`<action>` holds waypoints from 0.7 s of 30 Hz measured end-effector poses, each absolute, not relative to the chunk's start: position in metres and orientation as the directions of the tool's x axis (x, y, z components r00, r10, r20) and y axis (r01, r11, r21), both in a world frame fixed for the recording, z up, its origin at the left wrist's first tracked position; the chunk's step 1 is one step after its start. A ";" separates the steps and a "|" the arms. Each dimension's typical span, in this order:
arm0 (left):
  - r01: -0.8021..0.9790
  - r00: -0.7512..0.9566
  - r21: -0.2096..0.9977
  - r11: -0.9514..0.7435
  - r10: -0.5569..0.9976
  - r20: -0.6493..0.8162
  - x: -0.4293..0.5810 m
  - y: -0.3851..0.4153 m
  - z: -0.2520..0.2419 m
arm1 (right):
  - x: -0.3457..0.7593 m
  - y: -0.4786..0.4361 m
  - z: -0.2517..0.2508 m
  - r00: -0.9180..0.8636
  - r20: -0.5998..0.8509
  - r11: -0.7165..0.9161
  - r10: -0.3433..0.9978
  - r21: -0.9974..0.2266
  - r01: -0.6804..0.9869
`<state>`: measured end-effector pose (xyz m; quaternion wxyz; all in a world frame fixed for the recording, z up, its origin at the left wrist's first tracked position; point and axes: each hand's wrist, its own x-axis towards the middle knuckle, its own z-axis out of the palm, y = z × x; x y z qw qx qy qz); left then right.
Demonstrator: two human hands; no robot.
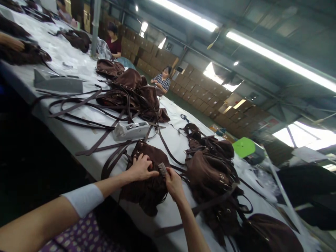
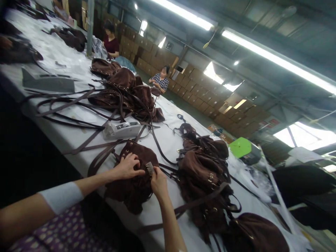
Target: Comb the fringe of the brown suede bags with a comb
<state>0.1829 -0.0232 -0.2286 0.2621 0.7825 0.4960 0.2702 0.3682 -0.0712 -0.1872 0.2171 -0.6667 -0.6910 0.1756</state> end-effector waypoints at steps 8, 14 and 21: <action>0.677 0.530 0.514 -0.527 0.833 0.156 0.185 -0.044 -0.241 | 0.361 -0.073 -0.185 -0.031 0.052 0.051 0.998 -0.443 0.895; 0.512 0.583 0.639 -0.573 0.779 0.231 0.169 -0.041 -0.243 | 0.347 -0.071 -0.174 -0.075 0.075 0.095 0.994 -0.296 0.951; 0.333 0.508 0.836 -0.437 0.830 0.231 0.160 -0.035 -0.249 | 0.345 -0.091 -0.173 -0.363 -0.083 0.367 0.928 0.031 0.930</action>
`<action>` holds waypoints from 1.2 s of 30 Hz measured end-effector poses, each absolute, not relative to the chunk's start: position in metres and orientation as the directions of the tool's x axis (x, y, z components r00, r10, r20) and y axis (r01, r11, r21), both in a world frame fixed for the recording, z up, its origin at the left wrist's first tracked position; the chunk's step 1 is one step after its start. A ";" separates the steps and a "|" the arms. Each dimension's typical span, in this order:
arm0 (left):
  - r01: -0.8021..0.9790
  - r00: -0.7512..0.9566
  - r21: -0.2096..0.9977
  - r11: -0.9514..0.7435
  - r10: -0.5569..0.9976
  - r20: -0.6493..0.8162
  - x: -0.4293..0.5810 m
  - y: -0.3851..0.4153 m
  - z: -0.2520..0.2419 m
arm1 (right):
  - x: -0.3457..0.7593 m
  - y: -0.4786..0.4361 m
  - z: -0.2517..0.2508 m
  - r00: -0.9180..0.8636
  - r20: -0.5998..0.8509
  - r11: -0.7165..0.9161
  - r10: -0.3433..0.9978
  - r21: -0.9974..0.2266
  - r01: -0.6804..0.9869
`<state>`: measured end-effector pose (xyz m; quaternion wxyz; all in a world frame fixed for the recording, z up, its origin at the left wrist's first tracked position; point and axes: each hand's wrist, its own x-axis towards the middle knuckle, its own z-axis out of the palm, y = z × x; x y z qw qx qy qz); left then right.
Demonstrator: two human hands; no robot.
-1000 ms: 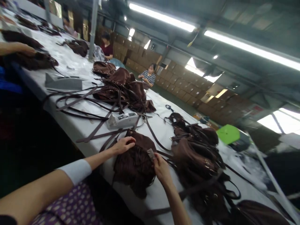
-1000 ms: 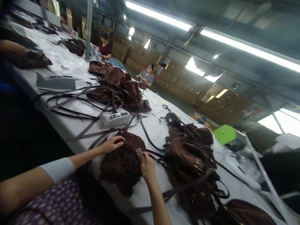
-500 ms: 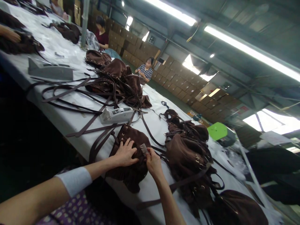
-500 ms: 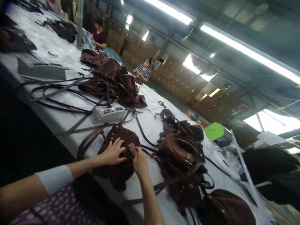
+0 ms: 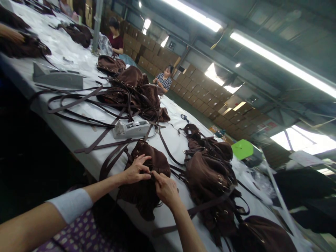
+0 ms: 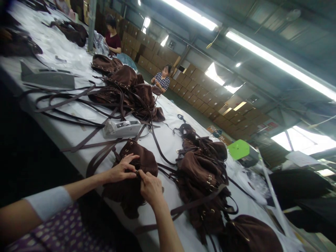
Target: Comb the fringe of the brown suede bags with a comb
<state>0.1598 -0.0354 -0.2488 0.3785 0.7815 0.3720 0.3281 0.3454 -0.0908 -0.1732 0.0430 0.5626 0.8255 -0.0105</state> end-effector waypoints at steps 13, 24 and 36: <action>0.592 0.505 0.693 -0.412 0.860 0.080 0.180 -0.033 -0.244 | 0.329 -0.140 -0.180 -0.477 -0.120 0.454 0.871 -0.176 0.873; 0.721 0.488 0.511 -0.469 0.866 0.106 0.199 -0.039 -0.259 | 0.319 -0.158 -0.189 -0.361 -0.052 0.263 0.931 -0.588 0.764; 0.777 0.523 0.321 -0.542 0.839 0.151 0.204 -0.032 -0.269 | 0.263 -0.204 -0.175 -0.660 -0.155 0.162 0.735 -0.905 0.394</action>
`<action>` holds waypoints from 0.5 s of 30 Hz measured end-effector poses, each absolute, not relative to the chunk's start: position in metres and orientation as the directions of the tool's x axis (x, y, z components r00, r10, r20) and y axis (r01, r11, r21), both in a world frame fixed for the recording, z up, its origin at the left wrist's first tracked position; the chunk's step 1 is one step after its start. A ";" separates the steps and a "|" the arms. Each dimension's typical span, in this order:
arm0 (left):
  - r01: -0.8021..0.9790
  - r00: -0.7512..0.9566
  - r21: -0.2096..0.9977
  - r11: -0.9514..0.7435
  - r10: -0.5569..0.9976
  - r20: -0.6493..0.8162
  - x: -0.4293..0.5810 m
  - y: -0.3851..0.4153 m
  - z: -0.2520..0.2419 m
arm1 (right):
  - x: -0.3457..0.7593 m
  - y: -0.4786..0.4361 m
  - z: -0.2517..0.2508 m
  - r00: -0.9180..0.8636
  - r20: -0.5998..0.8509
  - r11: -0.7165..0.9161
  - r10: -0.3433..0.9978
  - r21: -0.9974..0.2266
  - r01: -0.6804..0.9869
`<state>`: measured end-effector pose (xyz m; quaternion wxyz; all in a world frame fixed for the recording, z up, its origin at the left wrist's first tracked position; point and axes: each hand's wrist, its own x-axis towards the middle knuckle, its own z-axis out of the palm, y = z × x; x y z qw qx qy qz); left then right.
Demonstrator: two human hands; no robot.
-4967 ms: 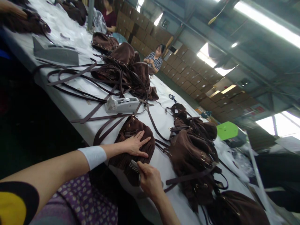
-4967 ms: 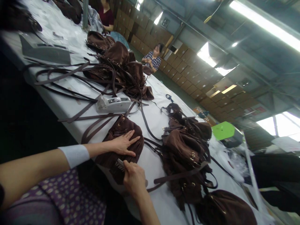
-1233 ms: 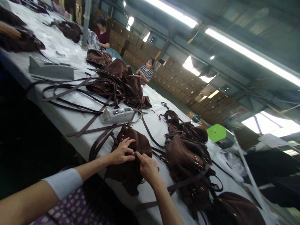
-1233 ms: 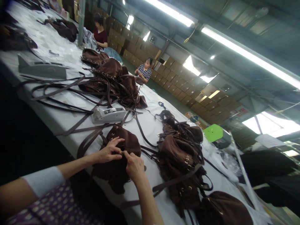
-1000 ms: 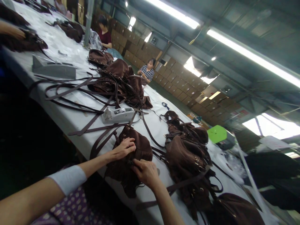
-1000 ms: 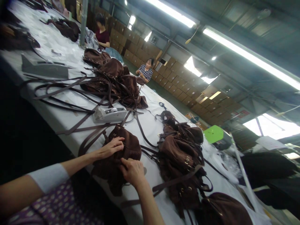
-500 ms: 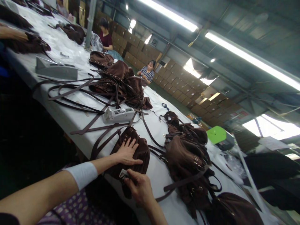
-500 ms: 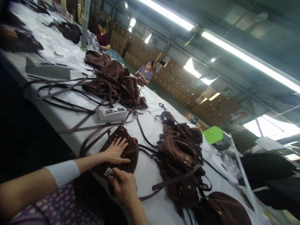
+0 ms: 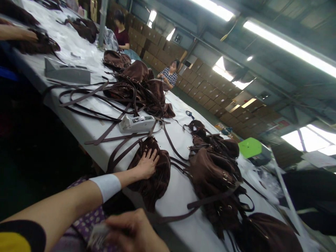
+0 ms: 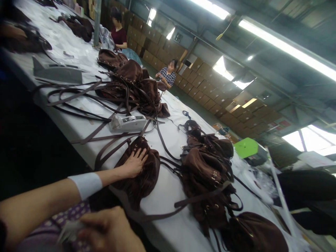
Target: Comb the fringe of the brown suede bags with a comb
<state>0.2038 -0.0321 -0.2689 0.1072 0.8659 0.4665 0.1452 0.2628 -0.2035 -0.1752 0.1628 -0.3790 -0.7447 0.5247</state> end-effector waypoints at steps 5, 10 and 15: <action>0.722 0.555 0.432 -0.540 0.825 0.103 0.197 -0.033 -0.254 | 0.293 -0.126 -0.156 -0.117 0.001 0.068 0.993 -0.819 0.570; 0.610 0.538 0.565 -0.555 0.814 0.217 0.148 -0.021 -0.255 | 0.339 -0.082 -0.175 0.033 -0.002 -0.025 0.999 -0.692 0.722; 0.360 0.519 0.779 -0.513 0.804 0.290 0.112 -0.008 -0.273 | 0.353 -0.089 -0.198 0.061 -0.024 -0.062 0.998 -0.621 0.781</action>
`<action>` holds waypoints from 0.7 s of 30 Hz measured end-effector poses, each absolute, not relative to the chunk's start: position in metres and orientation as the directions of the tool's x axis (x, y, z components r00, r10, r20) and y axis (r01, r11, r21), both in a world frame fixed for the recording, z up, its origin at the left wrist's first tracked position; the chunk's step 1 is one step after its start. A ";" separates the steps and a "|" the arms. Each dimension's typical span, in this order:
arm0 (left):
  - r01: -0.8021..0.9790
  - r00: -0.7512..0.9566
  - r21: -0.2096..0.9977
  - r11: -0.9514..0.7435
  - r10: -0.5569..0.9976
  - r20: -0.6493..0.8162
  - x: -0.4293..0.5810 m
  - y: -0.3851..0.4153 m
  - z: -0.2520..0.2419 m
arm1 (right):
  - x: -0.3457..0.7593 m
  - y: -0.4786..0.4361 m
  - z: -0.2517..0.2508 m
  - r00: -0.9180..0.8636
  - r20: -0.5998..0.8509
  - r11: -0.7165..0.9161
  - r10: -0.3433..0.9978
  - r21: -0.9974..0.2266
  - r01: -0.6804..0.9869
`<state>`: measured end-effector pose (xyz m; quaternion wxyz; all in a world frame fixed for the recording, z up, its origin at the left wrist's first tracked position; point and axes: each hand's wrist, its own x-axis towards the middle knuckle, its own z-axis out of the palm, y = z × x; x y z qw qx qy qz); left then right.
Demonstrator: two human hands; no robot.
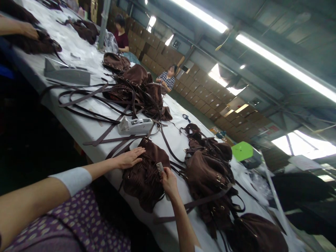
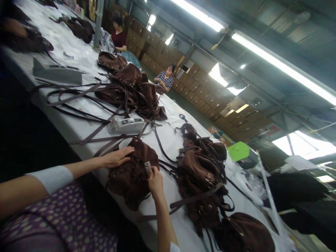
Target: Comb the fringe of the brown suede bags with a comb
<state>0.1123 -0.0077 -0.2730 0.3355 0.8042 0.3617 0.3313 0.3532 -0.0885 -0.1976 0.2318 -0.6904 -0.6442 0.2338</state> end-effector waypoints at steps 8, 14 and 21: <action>0.263 0.111 0.946 -0.189 0.980 0.165 0.106 0.005 -0.226 | 0.349 -0.093 -0.188 0.074 0.003 -0.056 0.997 -0.633 0.772; 0.624 0.283 0.748 -0.225 0.958 0.052 0.146 -0.053 -0.206 | 0.342 -0.090 -0.189 0.081 0.034 -0.038 0.996 -0.664 0.747; 0.713 0.370 0.639 -0.289 0.929 0.008 0.174 -0.070 -0.231 | 0.344 -0.104 -0.179 -0.013 0.076 0.055 0.997 -0.582 0.811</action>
